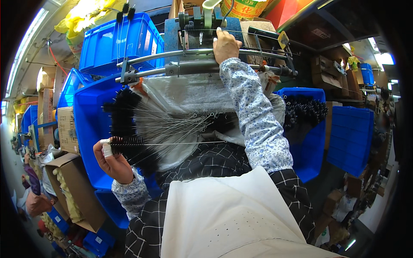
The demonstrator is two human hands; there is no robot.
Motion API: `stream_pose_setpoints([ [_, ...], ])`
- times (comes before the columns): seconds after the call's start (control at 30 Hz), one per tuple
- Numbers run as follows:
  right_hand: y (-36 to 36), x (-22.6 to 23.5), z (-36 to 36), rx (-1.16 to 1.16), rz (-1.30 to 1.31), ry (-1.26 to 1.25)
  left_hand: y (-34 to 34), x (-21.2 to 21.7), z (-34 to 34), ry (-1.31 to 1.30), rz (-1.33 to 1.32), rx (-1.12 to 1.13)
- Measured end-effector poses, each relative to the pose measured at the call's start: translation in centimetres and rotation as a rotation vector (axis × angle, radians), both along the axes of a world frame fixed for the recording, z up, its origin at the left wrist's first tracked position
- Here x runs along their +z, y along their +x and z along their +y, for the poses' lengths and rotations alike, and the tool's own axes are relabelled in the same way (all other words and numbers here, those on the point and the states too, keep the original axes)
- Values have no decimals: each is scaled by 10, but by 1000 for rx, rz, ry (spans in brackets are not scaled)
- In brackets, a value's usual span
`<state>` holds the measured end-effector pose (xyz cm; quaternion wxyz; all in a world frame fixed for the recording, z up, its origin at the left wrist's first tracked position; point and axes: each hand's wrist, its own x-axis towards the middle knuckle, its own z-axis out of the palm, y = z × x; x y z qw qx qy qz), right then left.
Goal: The worker uses a hairdryer to shape/dry a fan of black brushes and then processes them through a cutting or crimping machine.
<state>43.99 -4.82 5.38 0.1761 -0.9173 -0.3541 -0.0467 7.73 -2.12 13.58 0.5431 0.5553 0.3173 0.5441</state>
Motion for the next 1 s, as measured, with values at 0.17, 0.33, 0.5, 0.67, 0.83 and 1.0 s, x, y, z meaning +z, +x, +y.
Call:
stream_pose_setpoints([
  [0.17, 23, 4, -26, -13, -4, -10, -10, 1, 7, 17, 26, 15],
  [0.33, 62, -13, -59, 8, -107, 65, -36, 3, 21, 62, 60, 119],
  [0.5, 106, -1, -73, -102, -155, -226, -46, -4, 29, 94, 40, 174],
  [0.67, 160, 2, -96, 133, -120, -296, -16, 7, 30, -43, -12, 26],
  [0.83, 126, 60, -160, 290, 338, -205, -12, -6, 31, -129, -45, -69],
  [1.0, 12, 97, -165, 678, 775, -259, 28, -26, 3, -306, 43, -366],
])
